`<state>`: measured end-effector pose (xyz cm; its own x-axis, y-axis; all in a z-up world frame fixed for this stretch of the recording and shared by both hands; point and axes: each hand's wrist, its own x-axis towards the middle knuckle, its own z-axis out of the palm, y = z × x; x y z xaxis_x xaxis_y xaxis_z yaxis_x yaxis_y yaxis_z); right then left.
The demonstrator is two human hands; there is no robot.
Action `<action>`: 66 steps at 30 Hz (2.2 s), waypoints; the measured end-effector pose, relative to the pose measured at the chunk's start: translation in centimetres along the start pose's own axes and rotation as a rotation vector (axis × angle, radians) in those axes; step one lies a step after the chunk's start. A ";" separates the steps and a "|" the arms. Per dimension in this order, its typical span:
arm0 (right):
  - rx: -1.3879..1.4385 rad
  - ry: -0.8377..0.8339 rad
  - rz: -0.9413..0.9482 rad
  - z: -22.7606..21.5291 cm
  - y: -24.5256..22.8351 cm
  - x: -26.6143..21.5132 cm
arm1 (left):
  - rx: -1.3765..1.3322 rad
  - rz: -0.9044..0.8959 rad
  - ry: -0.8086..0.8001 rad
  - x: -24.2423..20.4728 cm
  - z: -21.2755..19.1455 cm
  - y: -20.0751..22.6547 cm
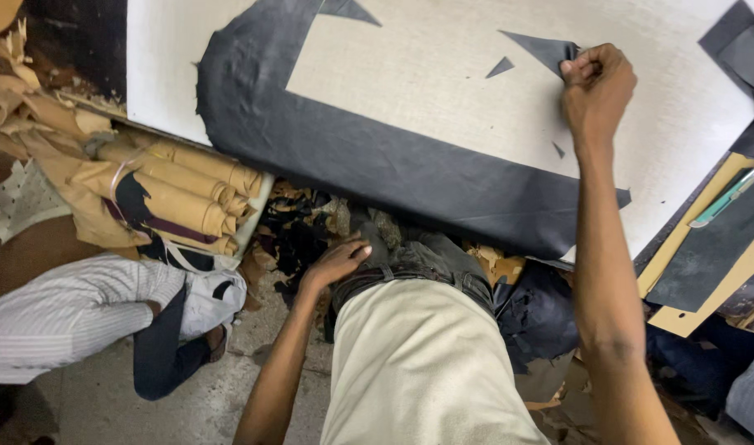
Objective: The person places a cardboard pattern on a large sheet of black leather, traces around it with a pen, and cuts along the traced lines using a utility knife. The person repeats this process for multiple pattern pieces, adjusting the leather and pattern as needed.
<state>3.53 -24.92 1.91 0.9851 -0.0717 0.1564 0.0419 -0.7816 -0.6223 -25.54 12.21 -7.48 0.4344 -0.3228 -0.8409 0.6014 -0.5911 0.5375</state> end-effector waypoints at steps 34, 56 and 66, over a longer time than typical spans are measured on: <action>0.391 -1.197 0.991 4.7 18.4 -41.0 | -0.930 -0.305 0.389 5.1 11.4 -14.8; 0.550 -1.169 0.357 9.1 19.0 -33.2 | -0.398 0.141 0.377 -6.4 15.6 -7.4; 0.209 -1.585 -0.140 25.8 -1.8 -34.6 | 0.109 0.202 0.421 -5.4 19.0 -8.8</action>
<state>-26.30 -5.06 -22.22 0.1373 0.7777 -0.6134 0.0326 -0.6225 -0.7819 -45.93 5.09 -8.89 0.7830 -0.1248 -0.6094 0.4129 -0.6283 0.6593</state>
